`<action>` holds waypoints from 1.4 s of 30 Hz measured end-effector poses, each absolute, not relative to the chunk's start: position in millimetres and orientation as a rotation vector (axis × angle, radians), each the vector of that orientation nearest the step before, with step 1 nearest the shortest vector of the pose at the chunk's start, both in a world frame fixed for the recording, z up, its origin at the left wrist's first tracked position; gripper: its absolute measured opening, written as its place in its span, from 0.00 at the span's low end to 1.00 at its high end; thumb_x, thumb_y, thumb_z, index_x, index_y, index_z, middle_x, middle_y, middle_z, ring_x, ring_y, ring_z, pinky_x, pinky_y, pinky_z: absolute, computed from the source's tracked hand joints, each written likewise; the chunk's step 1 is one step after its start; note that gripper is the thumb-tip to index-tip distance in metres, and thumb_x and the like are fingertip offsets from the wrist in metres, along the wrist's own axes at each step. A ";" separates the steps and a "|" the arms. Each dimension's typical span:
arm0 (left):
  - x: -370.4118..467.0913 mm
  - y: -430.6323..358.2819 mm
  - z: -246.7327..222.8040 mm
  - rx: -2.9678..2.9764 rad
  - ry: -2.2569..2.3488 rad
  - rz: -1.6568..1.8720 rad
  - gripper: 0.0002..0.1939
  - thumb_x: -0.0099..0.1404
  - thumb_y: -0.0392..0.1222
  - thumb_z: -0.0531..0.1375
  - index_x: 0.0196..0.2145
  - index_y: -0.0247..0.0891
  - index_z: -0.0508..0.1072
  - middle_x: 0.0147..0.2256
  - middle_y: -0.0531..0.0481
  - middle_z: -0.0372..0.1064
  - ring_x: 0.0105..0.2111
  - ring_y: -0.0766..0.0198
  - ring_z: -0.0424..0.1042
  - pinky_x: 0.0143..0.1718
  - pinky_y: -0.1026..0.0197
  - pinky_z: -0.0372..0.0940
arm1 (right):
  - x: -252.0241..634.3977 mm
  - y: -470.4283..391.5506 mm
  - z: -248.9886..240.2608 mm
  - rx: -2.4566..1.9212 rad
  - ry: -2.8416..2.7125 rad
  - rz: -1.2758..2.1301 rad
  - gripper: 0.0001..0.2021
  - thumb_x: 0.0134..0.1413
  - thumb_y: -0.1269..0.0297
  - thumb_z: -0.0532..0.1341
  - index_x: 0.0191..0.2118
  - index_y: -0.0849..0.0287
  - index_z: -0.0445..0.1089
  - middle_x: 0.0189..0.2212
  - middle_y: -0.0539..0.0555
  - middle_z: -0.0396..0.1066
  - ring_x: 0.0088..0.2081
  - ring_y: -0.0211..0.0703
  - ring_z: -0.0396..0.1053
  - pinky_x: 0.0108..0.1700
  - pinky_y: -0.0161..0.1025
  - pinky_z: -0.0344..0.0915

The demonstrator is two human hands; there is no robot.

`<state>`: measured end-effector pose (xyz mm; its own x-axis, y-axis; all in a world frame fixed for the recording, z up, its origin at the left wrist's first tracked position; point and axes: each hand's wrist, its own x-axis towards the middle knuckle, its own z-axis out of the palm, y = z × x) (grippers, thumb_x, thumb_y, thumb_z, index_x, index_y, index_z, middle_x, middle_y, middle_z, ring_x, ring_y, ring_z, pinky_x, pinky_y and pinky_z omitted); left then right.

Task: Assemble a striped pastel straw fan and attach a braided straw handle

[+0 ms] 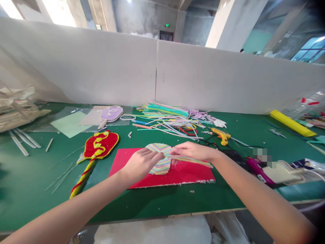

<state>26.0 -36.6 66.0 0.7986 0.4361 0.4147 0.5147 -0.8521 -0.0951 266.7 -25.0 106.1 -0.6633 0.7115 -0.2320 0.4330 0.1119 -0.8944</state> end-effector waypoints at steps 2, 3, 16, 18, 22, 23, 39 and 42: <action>29.5 -36.3 62.9 -2.791 -0.740 -0.562 0.06 0.66 0.34 0.50 0.37 0.37 0.66 0.29 0.51 0.72 0.29 0.65 0.72 0.30 0.63 0.60 | 257.2 -25.8 101.5 -1.145 -2.174 1.627 0.22 0.53 0.45 0.54 0.30 0.61 0.70 0.26 0.51 0.69 0.29 0.38 0.65 0.36 0.37 0.60; 30.4 -35.2 60.5 -2.791 -0.768 -0.557 0.05 0.66 0.36 0.50 0.38 0.37 0.66 0.29 0.51 0.72 0.30 0.64 0.72 0.30 0.63 0.60 | 255.7 -24.5 98.0 -1.168 -2.168 1.638 0.21 0.51 0.45 0.56 0.28 0.61 0.68 0.22 0.49 0.66 0.25 0.35 0.62 0.32 0.35 0.58; 33.4 -30.2 60.6 -2.668 -0.650 -0.390 0.07 0.66 0.33 0.49 0.33 0.36 0.65 0.27 0.51 0.69 0.27 0.64 0.69 0.29 0.61 0.60 | 254.6 -12.7 72.6 -1.216 -1.815 2.002 0.19 0.46 0.48 0.62 0.27 0.62 0.65 0.21 0.45 0.58 0.20 0.28 0.47 0.24 0.33 0.44; 33.0 -29.4 60.6 -2.656 -0.616 -0.386 0.08 0.66 0.33 0.48 0.34 0.36 0.65 0.27 0.50 0.69 0.27 0.64 0.68 0.30 0.61 0.60 | 254.5 -12.8 72.7 -1.200 -1.810 2.029 0.18 0.46 0.49 0.63 0.29 0.63 0.66 0.21 0.45 0.58 0.21 0.28 0.48 0.24 0.33 0.44; 33.6 -27.1 60.2 -2.640 -0.516 -0.378 0.08 0.66 0.32 0.47 0.37 0.34 0.66 0.28 0.49 0.69 0.29 0.64 0.69 0.32 0.61 0.60 | 254.5 -11.7 70.6 -1.151 -1.801 2.114 0.17 0.46 0.51 0.63 0.29 0.63 0.66 0.22 0.46 0.62 0.19 0.27 0.47 0.23 0.33 0.42; 34.2 -26.6 60.4 -2.645 -0.490 -0.364 0.08 0.66 0.31 0.48 0.37 0.34 0.66 0.29 0.48 0.69 0.29 0.64 0.69 0.32 0.61 0.60 | 254.0 -11.6 69.6 -1.144 -1.817 2.085 0.17 0.47 0.51 0.63 0.29 0.63 0.66 0.22 0.47 0.62 0.19 0.27 0.47 0.23 0.33 0.42; 40.6 -27.4 67.2 -3.898 -2.207 -0.689 0.14 0.61 0.49 0.51 0.26 0.35 0.65 0.18 0.53 0.65 0.18 0.67 0.67 0.24 0.64 0.60 | 243.9 -49.4 71.9 -1.248 -2.296 0.736 0.13 0.59 0.58 0.54 0.30 0.58 0.71 0.26 0.52 0.72 0.31 0.40 0.65 0.34 0.35 0.57; 40.8 -32.9 68.8 -3.468 -1.714 -0.449 0.09 0.63 0.44 0.51 0.36 0.37 0.67 0.26 0.49 0.71 0.26 0.63 0.71 0.26 0.64 0.60 | 246.2 -38.4 72.8 -1.239 -2.208 1.288 0.19 0.57 0.53 0.54 0.23 0.60 0.69 0.22 0.51 0.70 0.28 0.39 0.66 0.35 0.35 0.59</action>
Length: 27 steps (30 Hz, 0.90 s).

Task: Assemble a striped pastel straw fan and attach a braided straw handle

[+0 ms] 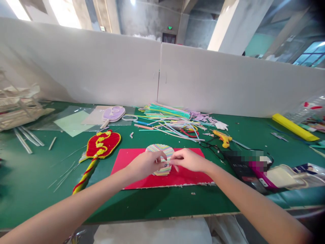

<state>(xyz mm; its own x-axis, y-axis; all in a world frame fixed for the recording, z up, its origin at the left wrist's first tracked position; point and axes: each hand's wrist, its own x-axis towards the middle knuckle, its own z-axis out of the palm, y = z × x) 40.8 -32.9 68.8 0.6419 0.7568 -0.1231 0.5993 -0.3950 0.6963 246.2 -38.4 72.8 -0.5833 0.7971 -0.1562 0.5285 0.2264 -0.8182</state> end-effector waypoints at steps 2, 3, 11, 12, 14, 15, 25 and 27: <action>41.6 -39.1 70.7 2.640 1.127 0.282 0.07 0.63 0.37 0.52 0.39 0.37 0.66 0.29 0.48 0.71 0.29 0.60 0.71 0.28 0.62 0.59 | 246.9 -32.0 73.6 -1.191 -2.132 1.490 0.20 0.55 0.51 0.55 0.23 0.61 0.69 0.21 0.51 0.69 0.29 0.38 0.65 0.35 0.35 0.58; 41.7 -41.9 71.0 2.865 1.103 0.275 0.07 0.64 0.34 0.51 0.39 0.36 0.66 0.29 0.47 0.71 0.30 0.60 0.71 0.28 0.62 0.60 | 247.2 -29.8 73.6 -1.182 -2.082 1.566 0.19 0.54 0.50 0.56 0.25 0.62 0.69 0.21 0.50 0.68 0.27 0.37 0.63 0.34 0.35 0.57; 32.5 -43.4 62.3 3.453 0.735 0.435 0.08 0.65 0.31 0.47 0.34 0.34 0.64 0.26 0.49 0.66 0.24 0.63 0.67 0.27 0.61 0.59 | 255.2 -30.2 67.8 -1.027 -1.723 2.227 0.20 0.51 0.49 0.59 0.33 0.65 0.68 0.20 0.48 0.62 0.18 0.28 0.48 0.22 0.33 0.45; 32.3 -43.0 62.4 3.447 0.714 0.395 0.09 0.65 0.30 0.46 0.34 0.34 0.64 0.26 0.49 0.66 0.24 0.63 0.66 0.27 0.61 0.59 | 255.3 -30.6 68.5 -1.047 -1.763 2.186 0.20 0.52 0.49 0.58 0.32 0.65 0.68 0.19 0.47 0.61 0.18 0.28 0.48 0.22 0.32 0.46; 33.1 -43.0 64.0 3.339 0.753 0.271 0.10 0.65 0.30 0.46 0.33 0.34 0.66 0.26 0.48 0.67 0.24 0.64 0.66 0.26 0.62 0.58 | 253.9 -32.0 70.7 -1.099 -1.953 1.931 0.19 0.54 0.50 0.57 0.28 0.63 0.69 0.19 0.47 0.62 0.20 0.30 0.54 0.25 0.33 0.51; 33.9 -42.9 65.4 3.214 0.826 0.213 0.10 0.64 0.30 0.46 0.33 0.34 0.66 0.26 0.48 0.68 0.23 0.64 0.66 0.25 0.62 0.58 | 252.7 -33.2 71.5 -1.123 -2.076 1.722 0.18 0.55 0.51 0.56 0.27 0.63 0.69 0.20 0.49 0.64 0.22 0.33 0.58 0.27 0.33 0.54; 33.1 -26.7 72.2 1.457 0.811 0.181 0.15 0.63 0.49 0.50 0.28 0.35 0.66 0.17 0.55 0.61 0.18 0.67 0.65 0.26 0.63 0.63 | 248.1 -48.9 56.0 -0.982 -2.501 0.284 0.15 0.61 0.68 0.48 0.37 0.61 0.72 0.34 0.58 0.74 0.36 0.44 0.68 0.39 0.40 0.61; 35.4 -28.6 74.1 1.678 0.900 0.186 0.17 0.65 0.48 0.46 0.33 0.34 0.68 0.22 0.50 0.68 0.24 0.65 0.70 0.29 0.62 0.64 | 247.0 -44.5 60.8 -1.136 -2.453 0.478 0.13 0.60 0.65 0.50 0.35 0.59 0.72 0.31 0.55 0.73 0.33 0.43 0.68 0.36 0.38 0.61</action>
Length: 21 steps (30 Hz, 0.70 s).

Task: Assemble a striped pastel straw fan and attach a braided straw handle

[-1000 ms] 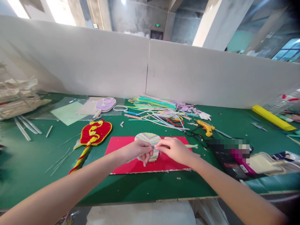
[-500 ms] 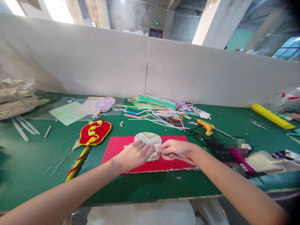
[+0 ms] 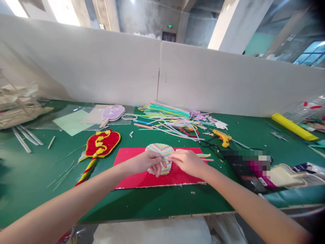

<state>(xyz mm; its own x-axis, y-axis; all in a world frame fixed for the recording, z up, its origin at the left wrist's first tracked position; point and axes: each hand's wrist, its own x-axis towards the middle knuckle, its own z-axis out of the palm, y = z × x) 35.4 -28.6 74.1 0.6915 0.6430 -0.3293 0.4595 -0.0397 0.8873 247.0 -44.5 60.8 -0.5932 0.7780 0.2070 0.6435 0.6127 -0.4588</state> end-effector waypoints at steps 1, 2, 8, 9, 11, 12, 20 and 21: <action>37.0 -31.1 75.3 1.859 0.974 0.202 0.17 0.66 0.48 0.46 0.36 0.34 0.68 0.26 0.48 0.71 0.28 0.63 0.71 0.30 0.62 0.64 | 246.8 -41.3 64.6 -1.209 -2.423 0.614 0.13 0.60 0.63 0.51 0.33 0.59 0.72 0.29 0.53 0.72 0.31 0.41 0.67 0.34 0.37 0.60; 38.7 -34.1 76.5 2.085 1.061 0.219 0.15 0.66 0.47 0.48 0.40 0.35 0.68 0.32 0.46 0.72 0.32 0.60 0.72 0.32 0.61 0.64 | 246.9 -37.7 68.8 -1.258 -2.394 0.764 0.14 0.60 0.61 0.51 0.31 0.59 0.71 0.26 0.51 0.71 0.29 0.40 0.66 0.33 0.36 0.59; 42.8 -45.3 76.1 3.164 1.010 0.123 0.09 0.63 0.30 0.49 0.39 0.34 0.66 0.31 0.46 0.70 0.30 0.60 0.71 0.31 0.60 0.62 | 251.7 -21.3 79.3 -1.097 -2.266 1.569 0.20 0.58 0.52 0.51 0.25 0.62 0.67 0.16 0.46 0.58 0.21 0.34 0.56 0.28 0.34 0.53; 42.2 -44.8 75.3 3.231 0.936 0.120 0.09 0.64 0.29 0.48 0.38 0.34 0.66 0.30 0.47 0.70 0.28 0.61 0.70 0.30 0.61 0.62 | 252.0 -20.9 77.9 -1.077 -2.231 1.641 0.20 0.58 0.51 0.51 0.27 0.62 0.67 0.16 0.45 0.56 0.20 0.33 0.54 0.27 0.34 0.52; 41.2 -43.2 74.1 3.279 0.847 0.139 0.10 0.64 0.30 0.47 0.38 0.34 0.66 0.30 0.46 0.69 0.28 0.61 0.70 0.29 0.60 0.62 | 251.3 -22.3 74.4 -1.074 -2.208 1.649 0.19 0.58 0.51 0.51 0.30 0.62 0.68 0.16 0.45 0.54 0.20 0.33 0.51 0.25 0.33 0.50; 40.9 -42.4 73.8 3.246 0.856 0.147 0.10 0.64 0.30 0.47 0.37 0.33 0.66 0.29 0.45 0.69 0.27 0.61 0.69 0.28 0.60 0.62 | 250.4 -24.0 72.9 -1.083 -2.228 1.574 0.19 0.58 0.52 0.51 0.30 0.62 0.68 0.17 0.45 0.55 0.20 0.33 0.52 0.25 0.33 0.50; 36.3 -32.9 70.8 1.744 0.862 0.242 0.15 0.66 0.44 0.45 0.26 0.35 0.64 0.19 0.55 0.60 0.16 0.71 0.62 0.21 0.67 0.59 | 248.7 -41.3 61.8 -0.862 -2.595 0.265 0.16 0.60 0.70 0.46 0.37 0.59 0.72 0.31 0.57 0.73 0.33 0.42 0.67 0.35 0.37 0.59; 35.0 -31.0 70.4 1.628 0.809 0.212 0.16 0.65 0.46 0.46 0.26 0.35 0.64 0.20 0.55 0.60 0.16 0.71 0.61 0.21 0.67 0.59 | 249.1 -42.3 60.4 -0.819 -2.619 0.197 0.16 0.60 0.71 0.46 0.38 0.60 0.71 0.31 0.57 0.73 0.33 0.42 0.67 0.34 0.37 0.59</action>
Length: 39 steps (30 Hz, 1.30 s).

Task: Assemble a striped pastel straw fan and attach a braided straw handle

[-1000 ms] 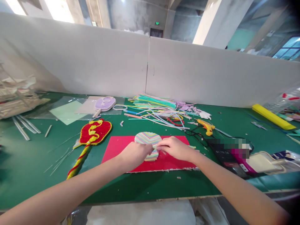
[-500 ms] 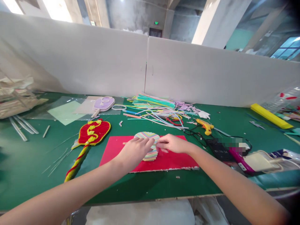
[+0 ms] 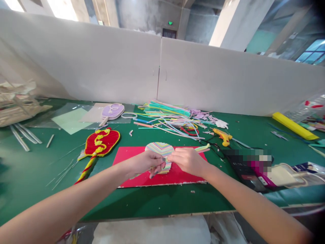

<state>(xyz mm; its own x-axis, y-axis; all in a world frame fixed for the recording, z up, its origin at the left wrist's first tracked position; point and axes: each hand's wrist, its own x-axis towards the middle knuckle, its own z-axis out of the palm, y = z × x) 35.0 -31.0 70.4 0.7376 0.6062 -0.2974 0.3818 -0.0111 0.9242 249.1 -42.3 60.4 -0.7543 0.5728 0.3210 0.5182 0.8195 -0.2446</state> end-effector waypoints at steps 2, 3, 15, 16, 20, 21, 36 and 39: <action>33.9 -28.3 70.6 1.570 0.779 0.177 0.15 0.65 0.47 0.47 0.26 0.35 0.64 0.20 0.54 0.62 0.18 0.70 0.63 0.23 0.66 0.60 | 249.1 -42.8 59.1 -0.835 -2.628 0.214 0.15 0.60 0.70 0.46 0.37 0.59 0.71 0.31 0.57 0.73 0.33 0.42 0.67 0.34 0.37 0.59; 34.3 -27.8 71.1 1.621 0.801 0.180 0.15 0.65 0.46 0.46 0.27 0.35 0.64 0.21 0.53 0.64 0.20 0.69 0.66 0.25 0.66 0.61 | 248.5 -42.1 59.5 -0.895 -2.620 0.288 0.15 0.60 0.68 0.47 0.35 0.59 0.71 0.30 0.56 0.73 0.32 0.41 0.67 0.33 0.36 0.59; 46.5 -37.8 57.1 2.963 0.990 0.245 0.07 0.65 0.32 0.49 0.35 0.36 0.66 0.30 0.49 0.69 0.30 0.61 0.70 0.31 0.62 0.60 | 255.5 -13.0 73.5 -1.070 -2.387 1.511 0.21 0.58 0.48 0.49 0.31 0.62 0.69 0.18 0.45 0.55 0.22 0.34 0.53 0.27 0.33 0.52; 46.5 -37.2 53.2 2.991 0.978 0.259 0.07 0.65 0.32 0.49 0.36 0.36 0.66 0.31 0.49 0.69 0.31 0.61 0.70 0.32 0.61 0.61 | 256.6 -11.6 71.2 -1.074 -2.398 1.495 0.21 0.57 0.48 0.50 0.31 0.62 0.69 0.18 0.45 0.56 0.22 0.34 0.54 0.27 0.33 0.52; 47.4 -31.8 29.8 3.043 0.982 0.385 0.10 0.67 0.35 0.47 0.38 0.35 0.68 0.33 0.47 0.70 0.35 0.62 0.69 0.37 0.60 0.60 | 257.3 -11.7 53.3 -1.178 -2.440 1.285 0.21 0.56 0.49 0.51 0.25 0.61 0.65 0.18 0.46 0.59 0.24 0.35 0.57 0.30 0.34 0.54; 47.4 -30.1 24.0 3.067 0.924 0.413 0.11 0.68 0.36 0.46 0.38 0.35 0.68 0.34 0.47 0.70 0.36 0.62 0.69 0.40 0.59 0.60 | 256.9 -13.3 47.9 -1.189 -2.451 1.284 0.21 0.56 0.49 0.51 0.22 0.61 0.63 0.18 0.46 0.59 0.24 0.35 0.58 0.31 0.34 0.55; 48.5 -32.3 13.7 3.138 0.964 0.466 0.15 0.69 0.40 0.44 0.36 0.33 0.69 0.33 0.45 0.70 0.38 0.59 0.66 0.44 0.56 0.56 | 257.0 -23.9 25.8 -1.128 -2.326 1.274 0.22 0.57 0.49 0.50 0.22 0.61 0.63 0.17 0.46 0.60 0.22 0.34 0.57 0.31 0.34 0.57; 48.6 -29.7 8.8 3.088 1.019 0.531 0.13 0.68 0.41 0.47 0.35 0.34 0.69 0.32 0.47 0.70 0.36 0.60 0.67 0.41 0.58 0.56 | 251.2 -27.1 21.7 -1.222 -2.355 1.046 0.20 0.58 0.53 0.51 0.25 0.61 0.69 0.19 0.49 0.66 0.24 0.36 0.62 0.31 0.34 0.58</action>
